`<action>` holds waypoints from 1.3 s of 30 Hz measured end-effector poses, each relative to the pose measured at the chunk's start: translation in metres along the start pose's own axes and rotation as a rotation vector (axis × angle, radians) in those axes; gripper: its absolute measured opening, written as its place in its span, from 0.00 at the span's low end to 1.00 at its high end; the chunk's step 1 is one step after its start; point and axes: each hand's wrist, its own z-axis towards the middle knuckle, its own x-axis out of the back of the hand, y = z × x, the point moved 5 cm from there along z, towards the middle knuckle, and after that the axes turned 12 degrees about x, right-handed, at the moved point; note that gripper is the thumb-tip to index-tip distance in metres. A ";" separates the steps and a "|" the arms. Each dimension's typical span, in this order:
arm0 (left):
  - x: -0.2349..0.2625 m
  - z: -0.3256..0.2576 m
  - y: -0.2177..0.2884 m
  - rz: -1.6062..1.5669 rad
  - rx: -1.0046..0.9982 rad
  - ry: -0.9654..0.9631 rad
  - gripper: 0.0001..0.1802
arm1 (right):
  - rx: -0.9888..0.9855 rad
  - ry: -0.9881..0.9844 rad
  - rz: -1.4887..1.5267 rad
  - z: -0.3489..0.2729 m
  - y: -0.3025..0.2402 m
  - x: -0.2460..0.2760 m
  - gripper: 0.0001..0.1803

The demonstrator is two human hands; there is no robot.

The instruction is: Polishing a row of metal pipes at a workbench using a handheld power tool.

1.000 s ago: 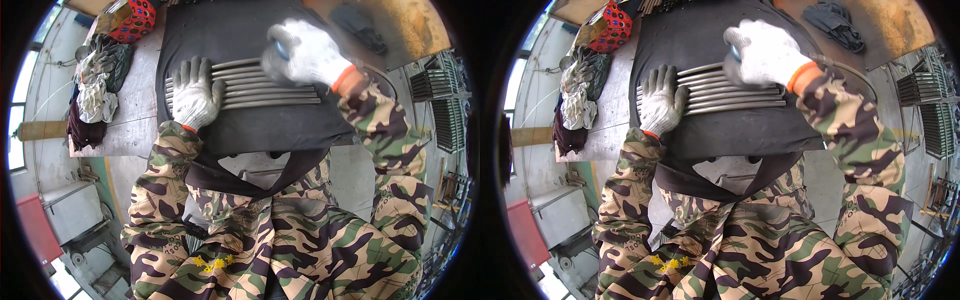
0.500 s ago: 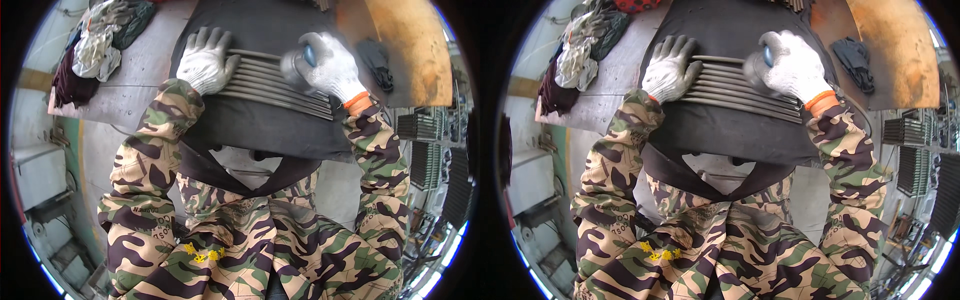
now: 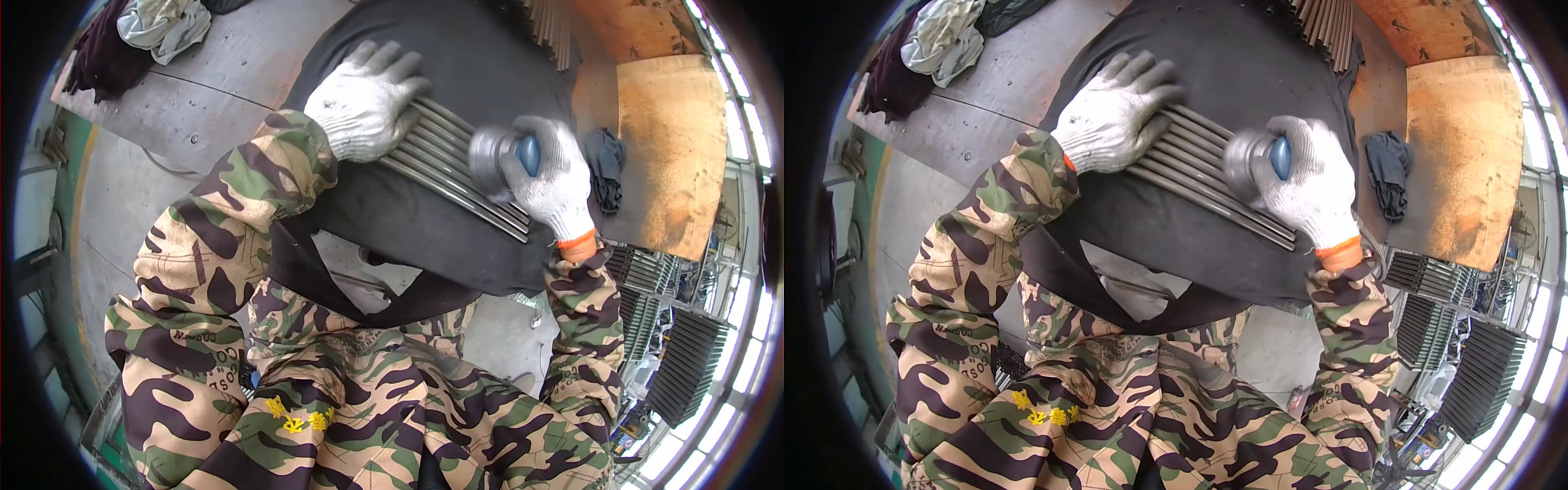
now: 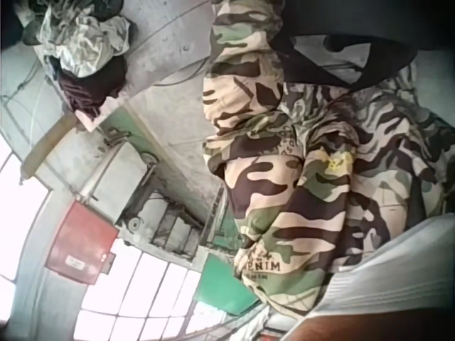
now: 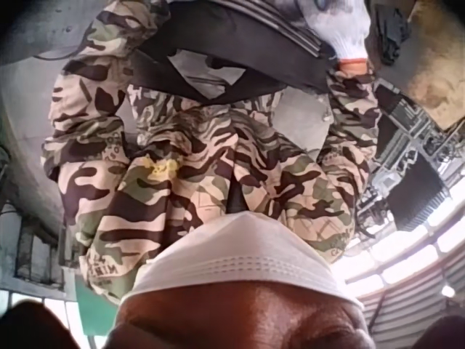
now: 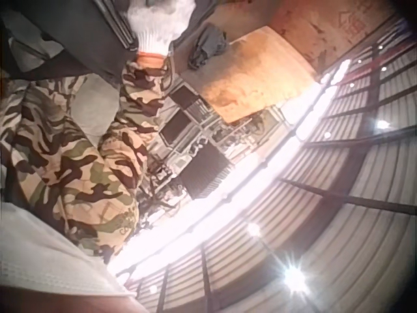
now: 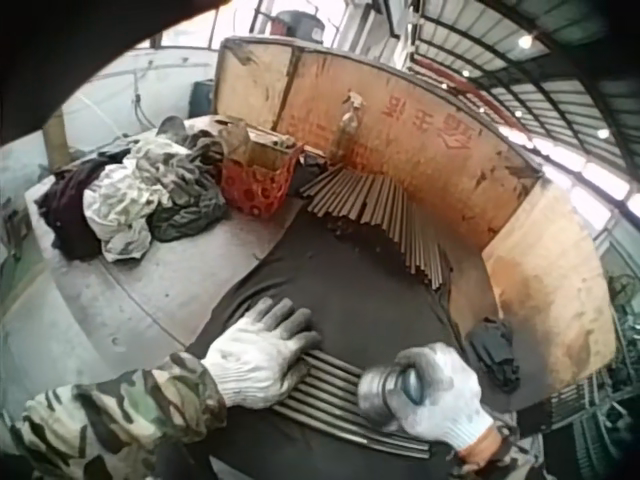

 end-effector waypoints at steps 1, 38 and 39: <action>0.000 0.003 0.001 0.039 0.043 0.029 0.31 | 0.000 -0.007 0.002 0.003 0.003 -0.001 0.18; -0.022 0.003 -0.008 0.181 0.081 0.143 0.31 | -0.136 -0.196 -0.036 0.048 -0.012 -0.034 0.21; -0.021 0.008 -0.010 0.182 0.080 0.141 0.31 | -0.115 -0.187 -0.021 0.042 -0.018 -0.036 0.21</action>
